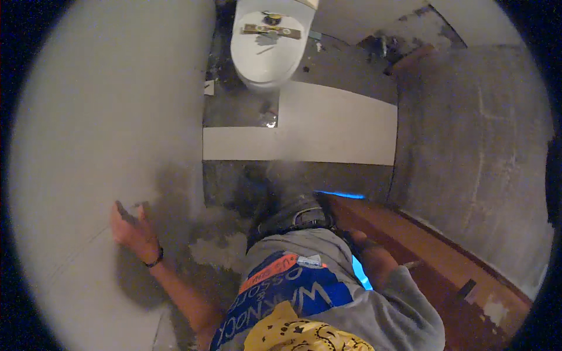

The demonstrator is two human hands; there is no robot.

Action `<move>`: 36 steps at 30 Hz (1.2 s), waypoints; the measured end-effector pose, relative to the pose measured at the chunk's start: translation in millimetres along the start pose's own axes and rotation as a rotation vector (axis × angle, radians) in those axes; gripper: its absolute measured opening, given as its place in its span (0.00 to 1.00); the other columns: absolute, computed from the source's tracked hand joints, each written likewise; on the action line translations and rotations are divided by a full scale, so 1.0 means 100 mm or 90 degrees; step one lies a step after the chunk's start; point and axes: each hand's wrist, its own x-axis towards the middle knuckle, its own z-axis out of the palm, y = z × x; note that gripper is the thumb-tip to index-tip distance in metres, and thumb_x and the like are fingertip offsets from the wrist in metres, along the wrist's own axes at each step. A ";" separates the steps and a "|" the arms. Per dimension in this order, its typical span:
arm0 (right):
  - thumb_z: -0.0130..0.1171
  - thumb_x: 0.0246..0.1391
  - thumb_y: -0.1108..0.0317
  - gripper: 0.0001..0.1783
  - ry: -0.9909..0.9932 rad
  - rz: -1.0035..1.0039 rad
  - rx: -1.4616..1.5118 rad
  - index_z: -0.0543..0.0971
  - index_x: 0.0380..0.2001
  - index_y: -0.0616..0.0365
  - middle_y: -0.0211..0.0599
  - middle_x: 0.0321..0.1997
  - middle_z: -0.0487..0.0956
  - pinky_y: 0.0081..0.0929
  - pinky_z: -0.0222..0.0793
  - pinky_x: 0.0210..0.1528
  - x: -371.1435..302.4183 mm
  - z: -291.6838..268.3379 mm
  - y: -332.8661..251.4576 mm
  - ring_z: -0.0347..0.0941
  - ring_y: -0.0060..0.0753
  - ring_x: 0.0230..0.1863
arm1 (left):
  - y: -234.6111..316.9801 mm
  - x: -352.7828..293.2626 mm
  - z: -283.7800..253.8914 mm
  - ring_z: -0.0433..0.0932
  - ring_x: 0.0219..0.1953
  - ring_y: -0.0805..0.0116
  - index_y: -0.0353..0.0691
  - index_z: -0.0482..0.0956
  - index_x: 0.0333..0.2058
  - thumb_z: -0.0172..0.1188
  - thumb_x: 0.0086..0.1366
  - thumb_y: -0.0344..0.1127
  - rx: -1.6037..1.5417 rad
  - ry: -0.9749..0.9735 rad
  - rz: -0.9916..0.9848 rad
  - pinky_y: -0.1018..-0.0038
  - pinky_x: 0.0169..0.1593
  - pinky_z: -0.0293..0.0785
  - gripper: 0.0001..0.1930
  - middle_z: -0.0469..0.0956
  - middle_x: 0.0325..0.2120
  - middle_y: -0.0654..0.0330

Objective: The person uses a spirit level and a pencil to mark reference lines on a concrete wall, then picks up a tile from the floor.

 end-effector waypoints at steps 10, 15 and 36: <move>0.45 0.58 0.52 0.19 0.102 -0.036 0.066 0.71 0.52 0.37 0.53 0.56 0.67 0.73 0.62 0.43 -0.08 0.31 -0.42 0.65 0.70 0.53 | 0.03 0.06 -0.09 0.66 0.55 0.47 0.32 0.68 0.55 0.59 0.61 0.48 -0.065 -0.007 0.097 0.57 0.59 0.60 0.30 0.70 0.53 0.45; 0.47 0.55 0.50 0.20 0.216 0.171 0.123 0.72 0.51 0.35 0.53 0.57 0.65 0.76 0.59 0.45 1.47 1.94 -0.55 0.63 0.70 0.54 | -0.34 -0.13 0.09 0.66 0.56 0.46 0.32 0.68 0.55 0.59 0.61 0.49 -0.031 -0.069 0.114 0.57 0.60 0.60 0.30 0.69 0.53 0.43; 0.52 0.51 0.64 0.17 0.177 0.007 0.190 0.79 0.45 0.48 0.47 0.54 0.72 0.65 0.60 0.53 0.35 0.04 -0.82 0.66 0.60 0.56 | -0.50 -0.07 1.17 0.59 0.63 0.49 0.33 0.63 0.59 0.56 0.61 0.53 -0.274 -0.646 0.088 0.60 0.65 0.51 0.35 0.62 0.60 0.43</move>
